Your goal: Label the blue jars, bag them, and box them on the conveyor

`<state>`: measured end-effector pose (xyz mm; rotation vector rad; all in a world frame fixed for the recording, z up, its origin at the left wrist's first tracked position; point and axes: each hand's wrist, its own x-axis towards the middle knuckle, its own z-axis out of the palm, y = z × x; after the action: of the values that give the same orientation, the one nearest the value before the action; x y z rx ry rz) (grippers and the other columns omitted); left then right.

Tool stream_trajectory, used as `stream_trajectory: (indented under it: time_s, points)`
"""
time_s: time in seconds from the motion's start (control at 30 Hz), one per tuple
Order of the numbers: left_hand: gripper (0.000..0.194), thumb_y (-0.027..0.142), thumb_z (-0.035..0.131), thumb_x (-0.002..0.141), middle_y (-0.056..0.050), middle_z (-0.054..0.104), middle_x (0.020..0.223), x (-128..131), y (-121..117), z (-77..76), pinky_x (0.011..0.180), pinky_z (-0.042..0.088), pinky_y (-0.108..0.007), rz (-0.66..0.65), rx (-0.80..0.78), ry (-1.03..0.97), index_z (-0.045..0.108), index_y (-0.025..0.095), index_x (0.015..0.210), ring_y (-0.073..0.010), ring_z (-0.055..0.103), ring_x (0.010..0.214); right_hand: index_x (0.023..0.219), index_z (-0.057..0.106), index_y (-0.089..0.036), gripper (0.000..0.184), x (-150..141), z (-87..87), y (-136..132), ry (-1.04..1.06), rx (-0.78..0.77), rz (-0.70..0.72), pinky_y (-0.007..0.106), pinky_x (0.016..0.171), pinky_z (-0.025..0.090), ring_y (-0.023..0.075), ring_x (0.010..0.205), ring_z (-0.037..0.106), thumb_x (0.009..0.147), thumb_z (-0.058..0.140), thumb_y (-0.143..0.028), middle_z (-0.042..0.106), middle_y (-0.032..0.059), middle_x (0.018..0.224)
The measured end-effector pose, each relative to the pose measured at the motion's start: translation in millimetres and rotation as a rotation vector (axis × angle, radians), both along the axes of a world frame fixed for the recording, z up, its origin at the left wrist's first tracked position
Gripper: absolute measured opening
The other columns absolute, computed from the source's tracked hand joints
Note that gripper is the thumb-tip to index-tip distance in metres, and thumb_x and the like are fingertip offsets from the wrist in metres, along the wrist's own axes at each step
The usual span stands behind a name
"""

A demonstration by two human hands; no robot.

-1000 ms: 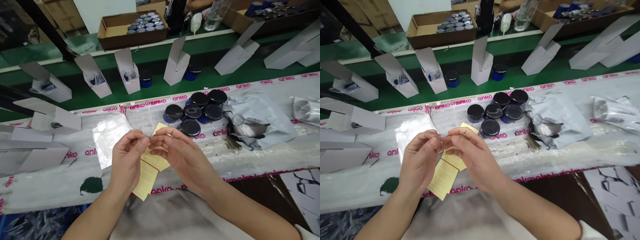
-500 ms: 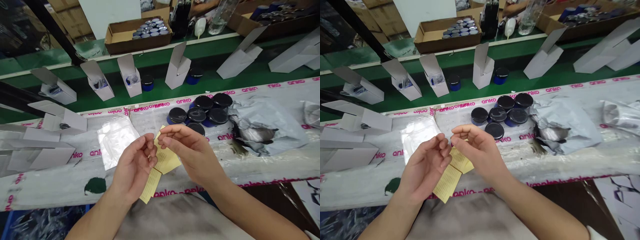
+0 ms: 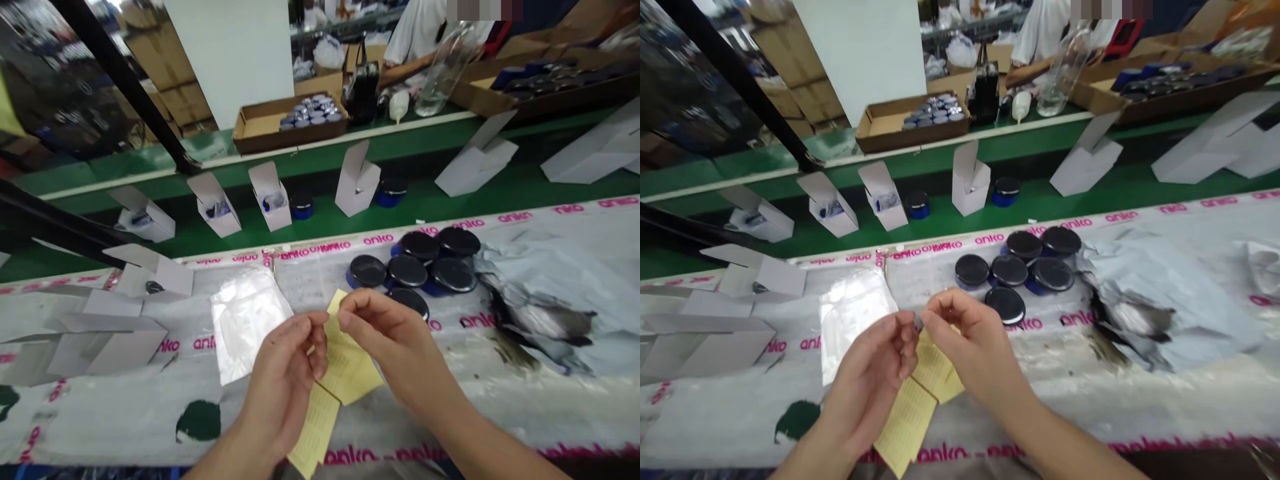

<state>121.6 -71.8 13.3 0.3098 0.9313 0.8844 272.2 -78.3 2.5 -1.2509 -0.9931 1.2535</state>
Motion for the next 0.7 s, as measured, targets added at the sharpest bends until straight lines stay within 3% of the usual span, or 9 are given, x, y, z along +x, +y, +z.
stream_trajectory:
  time_s: [0.1,0.17,0.27,0.33,0.4,0.47,0.57,0.7]
  points:
    - [0.038,0.043,0.084,0.078,-0.003,0.06,0.078,-3,6,-1.6,0.056,0.042,-0.02,-0.035,0.087,0.116,0.08,0.013,0.101,-0.0096,0.052,0.067,0.079,0.064,-0.023,0.016,3,-6.9,3,-0.143,0.172,-0.136,0.023,0.056,0.043,0.0107,0.063,0.055,0.094,0.066,-0.027,0.06,-0.0033,0.072]
    - [0.04,0.045,0.081,0.081,-0.003,0.061,0.08,-6,22,-2.3,0.06,0.045,-0.022,-0.059,0.186,0.25,0.078,0.017,0.11,-0.0112,0.054,0.07,0.084,0.064,-0.025,0.013,5,-10.4,4,-0.22,0.297,-0.227,0.023,0.058,0.045,0.0114,0.069,0.058,0.096,0.063,-0.023,0.06,-0.0024,0.079]
    - [0.037,0.041,0.073,0.088,-0.006,0.068,0.097,0,70,-7.2,0.078,0.053,-0.03,-0.096,0.459,0.553,0.073,0.022,0.119,-0.0174,0.064,0.086,0.09,0.063,-0.026,0.012,8,-14.4,4,-0.29,0.434,-0.262,0.023,0.064,0.048,0.0123,0.077,0.061,0.098,0.06,-0.018,0.061,-0.0011,0.087]
    - [0.038,0.03,0.068,0.09,-0.013,0.066,0.127,14,113,-13.0,0.095,0.054,-0.04,-0.151,0.677,0.802,0.067,0.023,0.128,-0.0266,0.064,0.116,0.092,0.062,-0.026,0.014,8,-17.1,3,-0.304,0.509,-0.244,0.024,0.069,0.049,0.0126,0.081,0.061,0.098,0.058,-0.014,0.061,-0.0005,0.088]
    - [0.054,0.015,0.064,0.087,-0.018,0.051,0.153,34,154,-17.3,0.113,0.045,-0.049,-0.274,0.968,1.129,0.057,0.02,0.141,-0.0326,0.048,0.143,0.096,0.061,-0.025,0.016,9,-20.0,3,-0.302,0.57,-0.225,0.026,0.072,0.05,0.013,0.082,0.061,0.098,0.057,-0.01,0.06,0.0002,0.088]
    - [0.069,0.002,0.06,0.083,-0.024,0.034,0.165,56,187,-17.5,0.124,0.029,-0.056,-0.442,1.169,1.505,0.046,0.013,0.151,-0.0382,0.027,0.157,0.1,0.061,-0.024,0.019,9,-23.0,1,-0.3,0.616,-0.201,0.028,0.074,0.051,0.014,0.084,0.06,0.096,0.056,-0.007,0.06,0.001,0.089]
    - [0.075,-0.006,0.056,0.081,-0.033,0.036,0.161,80,218,-11.5,0.125,0.015,-0.066,-0.613,1.233,1.942,0.04,0.002,0.154,-0.0455,0.022,0.157,0.103,0.06,-0.023,0.022,11,-26.4,-3,-0.301,0.665,-0.162,0.03,0.075,0.051,0.015,0.085,0.06,0.094,0.056,-0.004,0.059,0.0019,0.09]
    - [0.05,-0.007,0.052,0.081,-0.036,0.062,0.129,91,235,-1.3,0.12,0.016,-0.072,-0.674,1.185,2.016,0.059,-0.01,0.13,-0.0499,0.048,0.14,0.103,0.06,-0.023,0.022,14,-28.0,-3,-0.315,0.663,-0.175,0.03,0.074,0.051,0.015,0.084,0.061,0.093,0.057,-0.003,0.06,0.0019,0.09]
